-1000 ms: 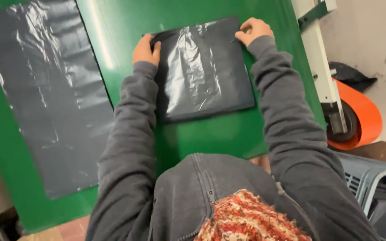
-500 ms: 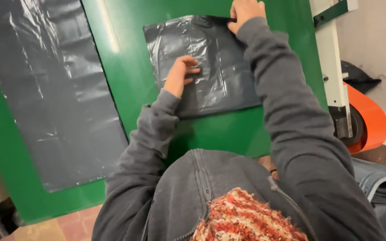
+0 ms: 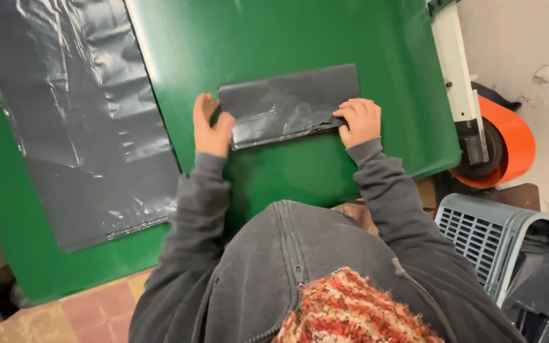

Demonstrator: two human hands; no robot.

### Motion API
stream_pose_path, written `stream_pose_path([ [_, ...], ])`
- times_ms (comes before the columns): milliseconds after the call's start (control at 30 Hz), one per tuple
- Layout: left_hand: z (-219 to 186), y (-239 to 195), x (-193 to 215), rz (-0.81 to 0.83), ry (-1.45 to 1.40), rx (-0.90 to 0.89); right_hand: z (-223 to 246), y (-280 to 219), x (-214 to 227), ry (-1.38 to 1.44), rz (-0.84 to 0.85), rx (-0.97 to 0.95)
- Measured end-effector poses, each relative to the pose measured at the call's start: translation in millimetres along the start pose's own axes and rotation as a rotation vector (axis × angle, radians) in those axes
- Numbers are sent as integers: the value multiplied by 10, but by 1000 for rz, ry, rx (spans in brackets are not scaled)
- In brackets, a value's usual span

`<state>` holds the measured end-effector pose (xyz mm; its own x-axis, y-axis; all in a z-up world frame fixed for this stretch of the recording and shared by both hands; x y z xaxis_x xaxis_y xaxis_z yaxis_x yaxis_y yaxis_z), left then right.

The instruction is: Folding large black plastic bags and placing them into a storage crate.

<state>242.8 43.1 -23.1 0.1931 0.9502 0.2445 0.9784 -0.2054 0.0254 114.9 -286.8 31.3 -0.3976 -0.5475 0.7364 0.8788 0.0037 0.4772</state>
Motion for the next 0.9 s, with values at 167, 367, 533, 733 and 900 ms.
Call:
stream_pose_path([
  [167,-682,-405,-201,12,1130,-763,654,294,-141,37,170,67],
  [367,-558,-370,-840,615,1183,-821,1064,21,-835,272,321,183],
  [533,-540,1,-1332,903,443,-508,576,-689,-904,606,264,39],
  [733,288,528,-1595,862,225,179,-836,-1030,-1070,1152,-89,-1053],
  [900,-65,361,-1383,344,810,-77,-765,-838,-1047,1655,-90,-1325],
])
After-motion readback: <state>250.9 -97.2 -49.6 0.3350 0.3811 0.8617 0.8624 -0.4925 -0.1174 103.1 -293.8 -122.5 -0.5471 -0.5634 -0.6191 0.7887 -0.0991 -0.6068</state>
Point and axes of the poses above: each hand's wrist, its own y-axis towards the middle knuckle, its own x-axis out of the back of the hand, z = x × y, the point moved 8 cm from there along y, towards the middle knuckle, and after that the axes turned 14 degrees about y, right-handed, at the moved point
